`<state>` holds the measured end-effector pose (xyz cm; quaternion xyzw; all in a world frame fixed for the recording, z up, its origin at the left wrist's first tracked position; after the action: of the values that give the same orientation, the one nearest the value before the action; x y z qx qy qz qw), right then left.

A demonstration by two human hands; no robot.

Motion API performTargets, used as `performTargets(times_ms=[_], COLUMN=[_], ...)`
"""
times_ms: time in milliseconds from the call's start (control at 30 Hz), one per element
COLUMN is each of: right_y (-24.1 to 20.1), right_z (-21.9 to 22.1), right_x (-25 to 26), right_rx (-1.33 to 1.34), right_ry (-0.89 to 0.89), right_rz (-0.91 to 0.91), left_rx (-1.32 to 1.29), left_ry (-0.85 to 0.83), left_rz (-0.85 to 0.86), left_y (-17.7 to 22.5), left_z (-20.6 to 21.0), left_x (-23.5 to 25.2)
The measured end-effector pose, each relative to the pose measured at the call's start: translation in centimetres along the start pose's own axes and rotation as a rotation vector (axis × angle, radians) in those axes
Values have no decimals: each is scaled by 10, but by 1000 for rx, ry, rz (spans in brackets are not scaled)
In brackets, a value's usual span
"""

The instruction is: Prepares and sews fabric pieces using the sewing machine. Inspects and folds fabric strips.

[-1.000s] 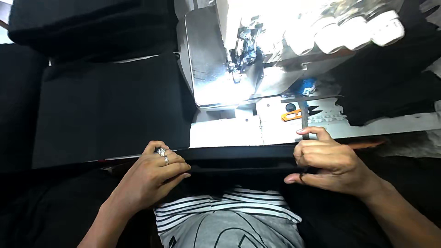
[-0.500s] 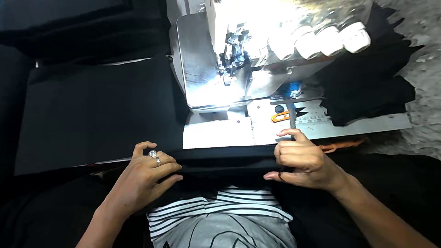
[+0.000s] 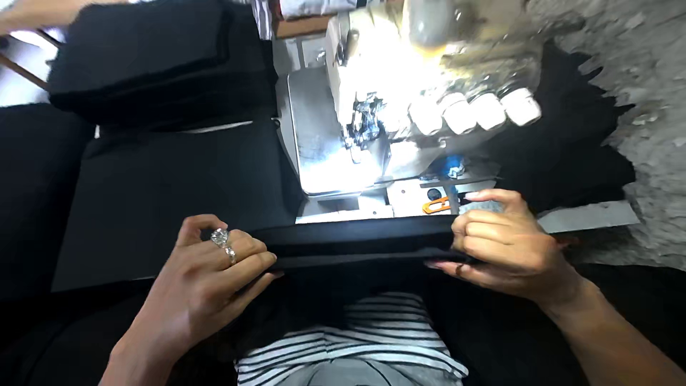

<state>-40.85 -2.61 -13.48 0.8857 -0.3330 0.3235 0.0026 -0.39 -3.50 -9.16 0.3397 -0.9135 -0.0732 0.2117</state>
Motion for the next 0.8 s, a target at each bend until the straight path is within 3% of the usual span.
performTargets(times_ms=[167,467,633,800], right_y=[12,20,17,21], right_z=[-9,4,2,-2], right_x=[35,28,27,18], right_rx=[-133,-100,-90,-113], right_ry=[78,79,129,145], right_rz=[-16,80,107,179], left_rx=[144,135,63,-225], left_ry=[15,-31,-10,1], left_rz=[33,17,14,-44], left_y=[-21,-27,-25,-21], left_z=[-24,-15,-14,-4], left_x=[38,40,41,43])
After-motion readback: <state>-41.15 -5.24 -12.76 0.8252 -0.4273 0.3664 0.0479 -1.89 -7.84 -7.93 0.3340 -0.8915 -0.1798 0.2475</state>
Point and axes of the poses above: each hand's wrist, its own x-axis towards the middle knuckle, its own z-axis out of the palm, y = z × x, the point moved 3 cm from there along x, towards the middle knuckle, and after that the axes turned 2 degrees about -x, right-handed, at the moved point
